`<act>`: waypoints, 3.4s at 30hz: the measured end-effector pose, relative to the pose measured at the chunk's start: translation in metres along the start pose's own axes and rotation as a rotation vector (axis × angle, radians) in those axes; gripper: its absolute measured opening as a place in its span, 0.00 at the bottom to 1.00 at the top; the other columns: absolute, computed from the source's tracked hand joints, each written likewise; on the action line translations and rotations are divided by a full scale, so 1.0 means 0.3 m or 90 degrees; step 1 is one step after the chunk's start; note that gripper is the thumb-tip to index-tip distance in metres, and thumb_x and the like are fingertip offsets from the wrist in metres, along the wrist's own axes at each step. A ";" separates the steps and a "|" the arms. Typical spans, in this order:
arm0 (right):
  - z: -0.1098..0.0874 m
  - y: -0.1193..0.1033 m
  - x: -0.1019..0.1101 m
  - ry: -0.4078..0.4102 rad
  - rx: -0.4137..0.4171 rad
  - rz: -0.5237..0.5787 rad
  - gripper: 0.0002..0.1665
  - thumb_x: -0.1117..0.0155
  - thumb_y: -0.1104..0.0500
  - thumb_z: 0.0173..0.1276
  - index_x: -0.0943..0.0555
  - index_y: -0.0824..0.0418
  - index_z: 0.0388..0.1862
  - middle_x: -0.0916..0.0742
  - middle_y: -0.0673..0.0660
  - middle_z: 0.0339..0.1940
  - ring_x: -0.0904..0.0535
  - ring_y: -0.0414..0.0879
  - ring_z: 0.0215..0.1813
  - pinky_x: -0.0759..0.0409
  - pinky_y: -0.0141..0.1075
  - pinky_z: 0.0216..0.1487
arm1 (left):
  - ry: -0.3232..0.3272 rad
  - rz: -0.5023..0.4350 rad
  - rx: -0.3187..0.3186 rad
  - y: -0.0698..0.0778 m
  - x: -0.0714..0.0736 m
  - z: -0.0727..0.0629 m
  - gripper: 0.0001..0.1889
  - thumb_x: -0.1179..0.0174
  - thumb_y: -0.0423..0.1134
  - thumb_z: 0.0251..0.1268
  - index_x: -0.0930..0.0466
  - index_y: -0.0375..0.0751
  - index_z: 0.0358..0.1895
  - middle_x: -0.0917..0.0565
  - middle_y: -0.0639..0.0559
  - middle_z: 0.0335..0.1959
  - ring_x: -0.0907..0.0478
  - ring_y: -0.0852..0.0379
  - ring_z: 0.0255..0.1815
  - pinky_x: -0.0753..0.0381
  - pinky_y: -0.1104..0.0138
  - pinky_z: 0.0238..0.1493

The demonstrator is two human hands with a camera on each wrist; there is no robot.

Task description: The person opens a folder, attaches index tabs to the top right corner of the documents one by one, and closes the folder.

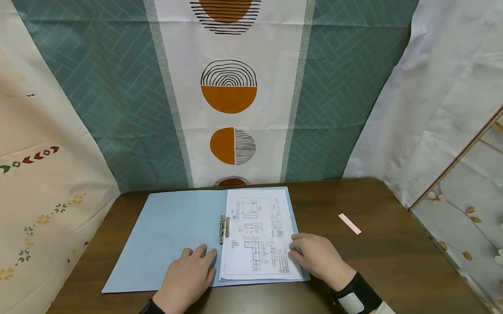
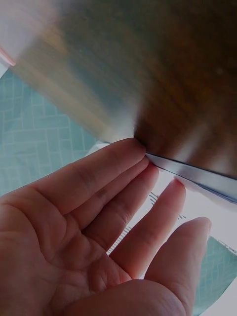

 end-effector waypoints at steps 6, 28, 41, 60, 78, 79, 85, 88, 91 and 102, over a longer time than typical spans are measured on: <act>-0.002 -0.002 -0.003 -0.006 -0.019 0.003 0.14 0.17 0.54 0.70 0.06 0.61 0.49 0.07 0.58 0.57 0.10 0.55 0.60 0.14 0.54 0.62 | -0.001 -0.010 -0.005 -0.001 0.020 0.034 0.13 0.23 0.47 0.70 0.10 0.44 0.48 0.14 0.46 0.39 0.25 0.47 0.29 0.17 0.53 0.26; -0.007 -0.008 0.005 -0.012 -0.027 0.033 0.16 0.17 0.56 0.69 0.07 0.62 0.51 0.08 0.59 0.58 0.11 0.55 0.60 0.15 0.55 0.64 | 0.056 0.004 0.009 0.025 0.103 0.108 0.18 0.26 0.47 0.73 0.10 0.42 0.58 0.15 0.45 0.36 0.22 0.47 0.28 0.19 0.54 0.26; -0.017 0.001 0.018 0.016 -0.032 0.029 0.24 0.18 0.53 0.71 0.10 0.62 0.61 0.12 0.61 0.67 0.16 0.60 0.69 0.18 0.59 0.67 | 0.143 -0.007 -0.061 0.079 0.107 0.153 0.29 0.22 0.48 0.69 0.14 0.36 0.67 0.19 0.32 0.71 0.22 0.29 0.72 0.15 0.39 0.59; -0.074 0.237 0.052 0.063 -0.118 -0.083 0.42 0.26 0.45 0.78 0.25 0.68 0.79 0.22 0.72 0.78 0.30 0.73 0.80 0.36 0.72 0.77 | 0.154 -0.025 -0.059 0.083 0.107 0.147 0.34 0.22 0.49 0.69 0.19 0.39 0.74 0.21 0.32 0.74 0.27 0.27 0.76 0.25 0.33 0.69; -0.103 0.416 0.117 0.047 -0.285 -0.079 0.44 0.23 0.46 0.76 0.25 0.77 0.74 0.16 0.77 0.62 0.16 0.76 0.58 0.17 0.68 0.52 | 0.145 -0.030 -0.060 0.092 0.114 0.145 0.34 0.22 0.49 0.69 0.19 0.39 0.75 0.19 0.32 0.72 0.27 0.27 0.76 0.22 0.34 0.66; -0.104 0.416 0.116 0.046 -0.288 -0.073 0.43 0.23 0.47 0.76 0.24 0.78 0.73 0.15 0.77 0.59 0.16 0.75 0.55 0.16 0.68 0.50 | 0.145 -0.030 -0.059 0.092 0.115 0.144 0.34 0.22 0.49 0.69 0.19 0.39 0.74 0.19 0.32 0.72 0.26 0.27 0.76 0.22 0.34 0.66; -0.103 0.422 0.112 0.050 -0.285 -0.065 0.32 0.21 0.50 0.74 0.17 0.75 0.61 0.14 0.68 0.45 0.14 0.68 0.45 0.15 0.64 0.44 | 0.147 -0.015 -0.058 0.092 0.105 0.144 0.34 0.22 0.50 0.69 0.18 0.42 0.75 0.18 0.34 0.71 0.25 0.28 0.74 0.20 0.35 0.64; -0.098 0.435 0.110 0.048 -0.284 -0.063 0.23 0.21 0.52 0.73 0.13 0.70 0.51 0.15 0.64 0.40 0.15 0.64 0.40 0.15 0.61 0.39 | 0.143 -0.018 -0.059 0.092 0.101 0.146 0.34 0.22 0.51 0.69 0.18 0.42 0.74 0.18 0.34 0.71 0.24 0.28 0.74 0.20 0.35 0.64; -0.091 0.455 0.109 0.039 -0.285 -0.060 0.16 0.22 0.52 0.74 0.12 0.65 0.42 0.17 0.61 0.35 0.18 0.59 0.35 0.17 0.57 0.34 | 0.137 -0.025 -0.060 0.092 0.100 0.149 0.33 0.22 0.51 0.69 0.18 0.41 0.74 0.18 0.34 0.70 0.24 0.27 0.74 0.20 0.35 0.63; -0.055 0.491 0.114 0.036 -0.338 -0.015 0.11 0.24 0.54 0.74 0.12 0.62 0.38 0.17 0.56 0.29 0.22 0.52 0.30 0.23 0.51 0.30 | 0.108 -0.036 -0.052 0.072 0.099 0.169 0.34 0.22 0.51 0.70 0.18 0.40 0.74 0.18 0.34 0.70 0.24 0.28 0.74 0.20 0.36 0.64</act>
Point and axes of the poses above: each hand's wrist, its own z-axis towards the middle knuckle, its own x-axis out of the back of the hand, y = z × x, the point moved 2 cm from there along z, towards the middle knuckle
